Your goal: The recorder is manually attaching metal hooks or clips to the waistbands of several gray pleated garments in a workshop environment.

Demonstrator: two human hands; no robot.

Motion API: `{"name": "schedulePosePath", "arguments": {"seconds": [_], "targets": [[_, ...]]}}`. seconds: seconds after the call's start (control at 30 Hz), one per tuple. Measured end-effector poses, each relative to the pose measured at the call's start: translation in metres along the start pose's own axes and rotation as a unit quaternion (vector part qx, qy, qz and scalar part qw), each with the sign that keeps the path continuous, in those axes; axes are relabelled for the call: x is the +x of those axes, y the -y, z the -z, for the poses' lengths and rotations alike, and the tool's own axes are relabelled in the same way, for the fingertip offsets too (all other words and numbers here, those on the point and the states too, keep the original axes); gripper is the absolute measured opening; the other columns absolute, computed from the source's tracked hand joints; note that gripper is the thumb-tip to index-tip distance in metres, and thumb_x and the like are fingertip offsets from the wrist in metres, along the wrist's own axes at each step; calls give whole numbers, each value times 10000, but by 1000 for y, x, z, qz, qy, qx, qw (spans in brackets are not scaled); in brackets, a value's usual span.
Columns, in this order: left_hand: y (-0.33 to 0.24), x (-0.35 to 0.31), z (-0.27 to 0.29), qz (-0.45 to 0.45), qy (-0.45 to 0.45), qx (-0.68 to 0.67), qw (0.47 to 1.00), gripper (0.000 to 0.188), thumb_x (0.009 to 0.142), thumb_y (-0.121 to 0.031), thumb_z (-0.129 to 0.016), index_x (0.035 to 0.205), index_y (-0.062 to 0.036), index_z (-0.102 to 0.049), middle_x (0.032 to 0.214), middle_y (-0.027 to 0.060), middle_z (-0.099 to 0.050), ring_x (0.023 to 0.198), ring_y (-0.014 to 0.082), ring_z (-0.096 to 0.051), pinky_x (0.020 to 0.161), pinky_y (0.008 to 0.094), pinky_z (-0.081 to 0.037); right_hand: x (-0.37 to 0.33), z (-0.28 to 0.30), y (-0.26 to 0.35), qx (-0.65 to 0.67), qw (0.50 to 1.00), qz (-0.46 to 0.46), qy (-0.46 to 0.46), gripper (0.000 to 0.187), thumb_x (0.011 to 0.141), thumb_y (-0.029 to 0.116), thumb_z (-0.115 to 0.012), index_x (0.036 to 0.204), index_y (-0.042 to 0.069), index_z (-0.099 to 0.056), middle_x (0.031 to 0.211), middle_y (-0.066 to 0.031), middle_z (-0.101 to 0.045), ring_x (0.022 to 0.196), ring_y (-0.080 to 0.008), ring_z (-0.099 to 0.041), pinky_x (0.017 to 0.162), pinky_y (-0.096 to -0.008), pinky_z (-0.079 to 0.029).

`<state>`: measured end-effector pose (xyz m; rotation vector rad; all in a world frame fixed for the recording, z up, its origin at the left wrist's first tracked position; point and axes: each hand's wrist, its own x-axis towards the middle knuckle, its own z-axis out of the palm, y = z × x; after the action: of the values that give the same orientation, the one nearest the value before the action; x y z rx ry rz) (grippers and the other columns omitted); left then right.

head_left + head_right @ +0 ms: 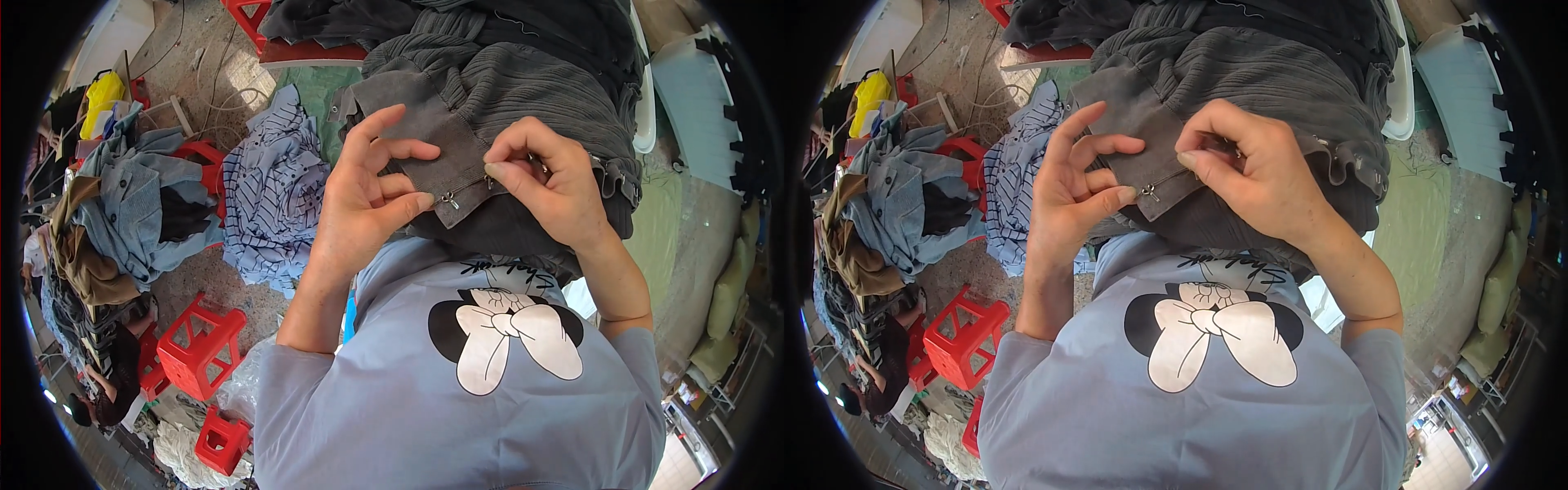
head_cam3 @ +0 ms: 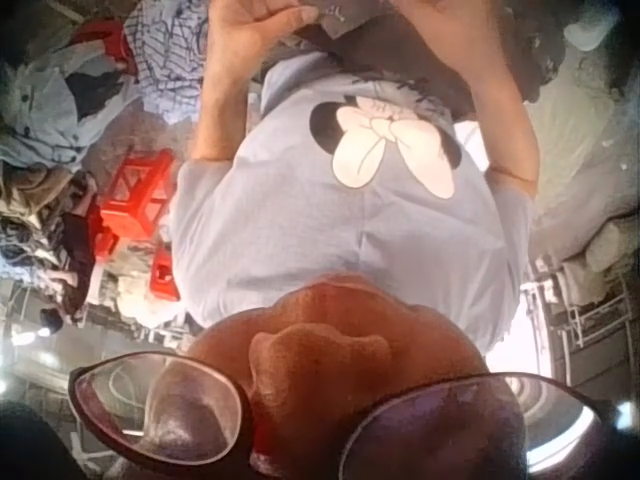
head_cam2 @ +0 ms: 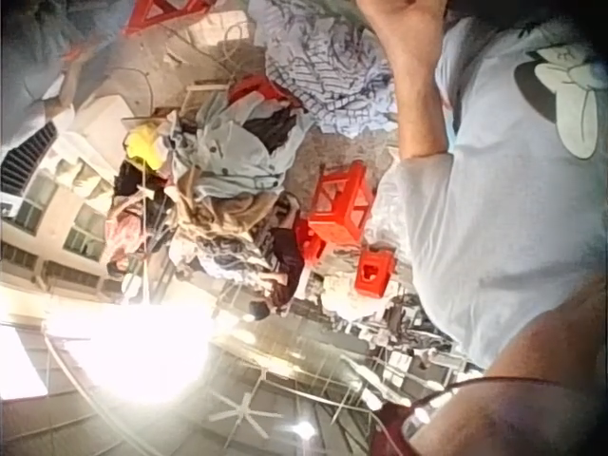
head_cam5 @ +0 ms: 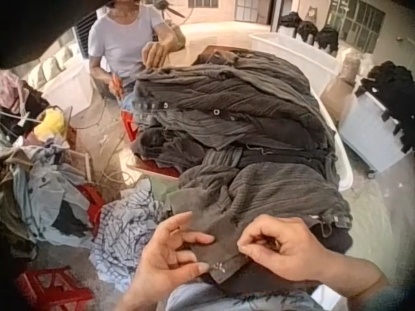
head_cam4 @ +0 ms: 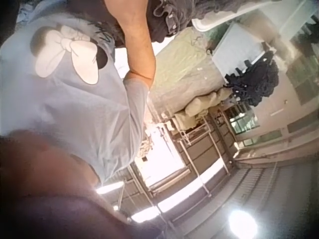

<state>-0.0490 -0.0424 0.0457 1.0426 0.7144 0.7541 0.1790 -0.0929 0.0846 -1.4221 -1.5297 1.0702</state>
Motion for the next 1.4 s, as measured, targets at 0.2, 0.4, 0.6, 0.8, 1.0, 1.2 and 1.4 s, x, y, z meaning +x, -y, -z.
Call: {"name": "schedulePosePath", "arguments": {"seconds": [0.2, 0.4, 0.6, 0.8, 1.0, 1.2, 1.4], "targets": [[0, 1, 0, -10, 5, 4, 1000, 864, 803, 223, -623, 1546, -60, -287, 1279, 205, -589, 738, 58, -613, 679, 198, -522, 7, -9, -6, -178, 974, 107, 88, 191, 810, 48, -737, 990, 49, -673, 871, -84, -698, 778, -270, -696, 661, -372, -527], [1, 0, 4, 5, 11, 7, 1000, 705, 826, 188, -627, 1463, -32, -423, 1269, 161, -598, 798, 67, -623, 715, 213, -525, 8, -8, -11, -116, 987, 87, 71, 107, 828, -33, -681, 905, 0, -614, 812, -77, -628, 707, -182, -624, 633, -299, -484], [9, 4, 3, 2, 39, 37, 999, 197, 898, 77, -636, 1082, 39, -696, 1205, 68, -622, 906, 79, -620, 759, 225, -508, 10, -12, -14, -128, 985, 94, 64, 96, 863, 4, -668, 939, 1, -610, 812, -78, -623, 702, -187, -615, 635, -296, -479], [12, 11, -1, 41, 68, 45, 996, 97, 935, -23, -684, 1005, 43, -696, 1088, 29, -640, 904, 69, -599, 797, 232, -497, 12, -17, -10, -154, 981, 107, 57, 83, 876, 4, -654, 948, 12, -613, 822, -86, -635, 710, -209, -635, 636, -301, -485], [12, 11, 0, 71, 52, 13, 996, 115, 1006, -106, -632, 1012, 9, -640, 961, 21, -669, 899, 69, -600, 789, 230, -497, 5, -8, 6, -180, 980, 70, 49, 186, 911, 112, -681, 1053, 49, -578, 900, -121, -681, 809, -320, -690, 683, -407, -514], [14, 8, -2, 29, 41, 39, 998, 124, 1036, -118, -591, 1033, 5, -603, 960, 33, -675, 900, 78, -612, 779, 232, -510, 5, 5, 12, -288, 948, 61, 122, 186, 939, 172, -679, 1023, 45, -571, 938, -117, -615, 804, -353, -644, 675, -445, -496], [15, 9, -1, -8, 32, 135, 990, 143, 1050, -125, -566, 1035, 14, -596, 954, 49, -665, 879, 77, -602, 755, 235, -511, -4, 2, 16, -288, 949, 66, 113, 151, 929, 126, -683, 1007, 33, -594, 947, -117, -601, 801, -349, -641, 668, -438, -501]]}}
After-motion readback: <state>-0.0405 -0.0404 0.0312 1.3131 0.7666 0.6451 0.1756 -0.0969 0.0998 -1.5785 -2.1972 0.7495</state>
